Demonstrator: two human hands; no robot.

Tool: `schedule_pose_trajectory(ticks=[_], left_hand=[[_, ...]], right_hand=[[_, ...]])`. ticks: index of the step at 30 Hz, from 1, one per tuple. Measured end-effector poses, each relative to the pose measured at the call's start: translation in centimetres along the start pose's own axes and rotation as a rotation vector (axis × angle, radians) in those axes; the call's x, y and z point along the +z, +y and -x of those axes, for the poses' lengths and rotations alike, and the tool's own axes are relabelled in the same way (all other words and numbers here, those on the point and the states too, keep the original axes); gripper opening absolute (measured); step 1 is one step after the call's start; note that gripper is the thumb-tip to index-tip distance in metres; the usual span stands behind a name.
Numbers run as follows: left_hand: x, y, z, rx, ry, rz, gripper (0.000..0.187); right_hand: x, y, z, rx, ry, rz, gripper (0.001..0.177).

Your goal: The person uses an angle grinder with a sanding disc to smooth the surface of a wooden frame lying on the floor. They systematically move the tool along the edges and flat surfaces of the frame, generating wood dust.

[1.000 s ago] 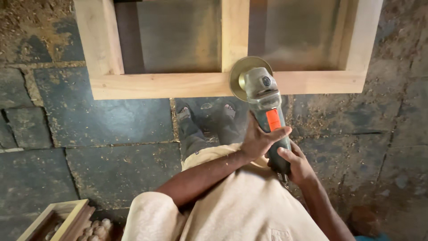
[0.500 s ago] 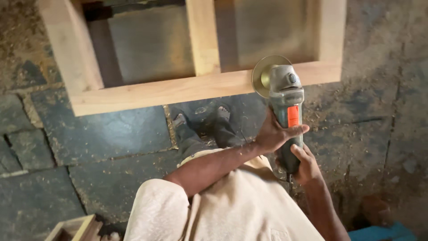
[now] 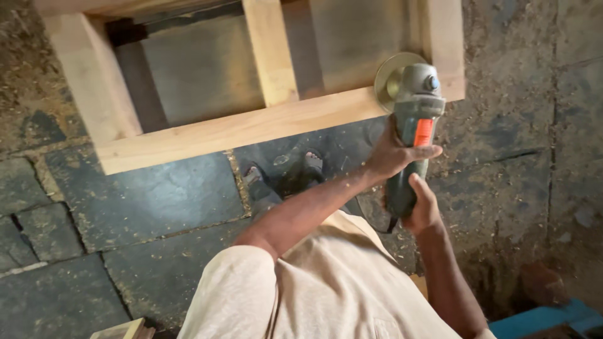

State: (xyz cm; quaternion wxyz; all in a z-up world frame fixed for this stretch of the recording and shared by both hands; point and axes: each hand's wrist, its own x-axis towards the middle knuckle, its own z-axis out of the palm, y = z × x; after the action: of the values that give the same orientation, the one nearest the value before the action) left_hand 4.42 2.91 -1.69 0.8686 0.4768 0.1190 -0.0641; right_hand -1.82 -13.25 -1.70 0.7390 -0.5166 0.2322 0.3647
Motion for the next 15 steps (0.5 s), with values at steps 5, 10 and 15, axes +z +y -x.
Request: schedule_pose_trajectory(ticks=[5,10,15], left_hand=[[-4.6,1.7,5.1,0.066,0.123,0.089,0.085],[-10.9,4.1,10.7,0.037,0.206,0.073,0.081],[-17.4,6.9,16.4,0.184,0.352,-0.024,0.084]], right_hand=[[4.6,3.1,1.1,0.016,-0.146,0.041,0.057],[10.1,6.6,1.5,0.114,-0.189,0.148,0.055],[16.4,9.9,0.5,0.209,-0.186,0.300,0.045]])
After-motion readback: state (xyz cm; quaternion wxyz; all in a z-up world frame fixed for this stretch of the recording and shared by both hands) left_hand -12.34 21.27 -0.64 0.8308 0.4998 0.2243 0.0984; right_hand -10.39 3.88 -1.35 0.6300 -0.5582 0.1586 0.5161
